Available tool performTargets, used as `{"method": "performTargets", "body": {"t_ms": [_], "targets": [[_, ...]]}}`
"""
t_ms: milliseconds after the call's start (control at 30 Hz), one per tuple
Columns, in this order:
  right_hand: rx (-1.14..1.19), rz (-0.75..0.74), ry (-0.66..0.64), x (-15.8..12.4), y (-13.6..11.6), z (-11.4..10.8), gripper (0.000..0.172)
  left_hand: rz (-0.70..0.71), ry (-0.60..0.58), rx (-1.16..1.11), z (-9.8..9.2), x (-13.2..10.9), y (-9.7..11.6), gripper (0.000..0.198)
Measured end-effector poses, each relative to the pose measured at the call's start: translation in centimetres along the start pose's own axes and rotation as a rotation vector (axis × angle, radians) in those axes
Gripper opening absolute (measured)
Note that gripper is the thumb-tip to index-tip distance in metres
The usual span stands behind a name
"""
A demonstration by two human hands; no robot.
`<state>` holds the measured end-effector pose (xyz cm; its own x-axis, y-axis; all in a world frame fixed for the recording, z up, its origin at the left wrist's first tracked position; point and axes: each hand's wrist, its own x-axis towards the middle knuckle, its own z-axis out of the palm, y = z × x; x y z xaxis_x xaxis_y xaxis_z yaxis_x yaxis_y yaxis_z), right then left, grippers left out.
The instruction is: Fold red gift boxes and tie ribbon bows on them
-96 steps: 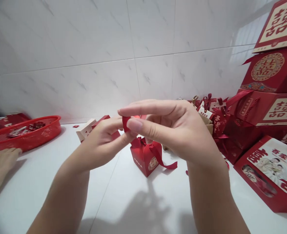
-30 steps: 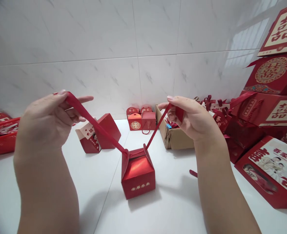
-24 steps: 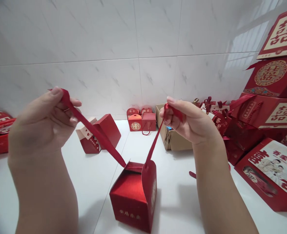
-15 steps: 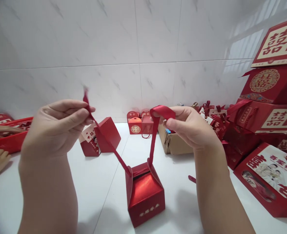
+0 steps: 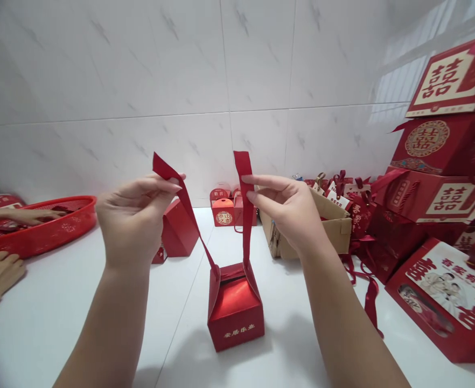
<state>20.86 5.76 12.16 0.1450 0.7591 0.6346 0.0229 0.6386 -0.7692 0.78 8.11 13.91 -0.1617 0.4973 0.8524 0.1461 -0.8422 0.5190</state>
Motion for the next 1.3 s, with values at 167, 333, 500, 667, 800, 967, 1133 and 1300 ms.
{"method": "performTargets", "body": {"t_ms": [167,333,500,667,800,967,1133,1300], "targets": [[-0.075,-0.035,0.043,-0.4,-0.7,0.1,0.033,0.107,0.021,0.082,-0.2,0.1,-0.1,0.014],[-0.124,-0.072,0.026,-0.4,-0.6,0.2,0.042,0.094,0.005,0.04,0.0,0.2,-0.2,0.018],[-0.183,-0.168,0.036,-0.5,-0.2,0.3,0.047,0.0,-0.091,0.019,0.2,0.0,-0.1,0.024],[-0.192,-0.246,0.07,-0.6,0.0,0.6,0.043,-0.009,-0.178,-0.02,0.1,-0.1,-0.1,0.031],[-0.19,-0.281,0.085,-0.5,0.0,0.7,0.042,-0.009,-0.216,-0.023,0.2,-0.1,-0.1,0.036],[-0.189,-0.269,0.111,-0.5,-0.1,0.6,0.038,-0.03,-0.245,-0.024,0.2,-0.1,0.1,0.039],[-0.154,-0.304,0.146,-0.4,0.0,0.7,0.029,-0.005,-0.264,-0.037,0.2,-0.1,0.0,0.038],[-0.098,-0.333,0.183,-0.2,0.4,0.9,0.023,0.056,-0.255,-0.133,0.5,-0.1,-0.2,0.028]]}}
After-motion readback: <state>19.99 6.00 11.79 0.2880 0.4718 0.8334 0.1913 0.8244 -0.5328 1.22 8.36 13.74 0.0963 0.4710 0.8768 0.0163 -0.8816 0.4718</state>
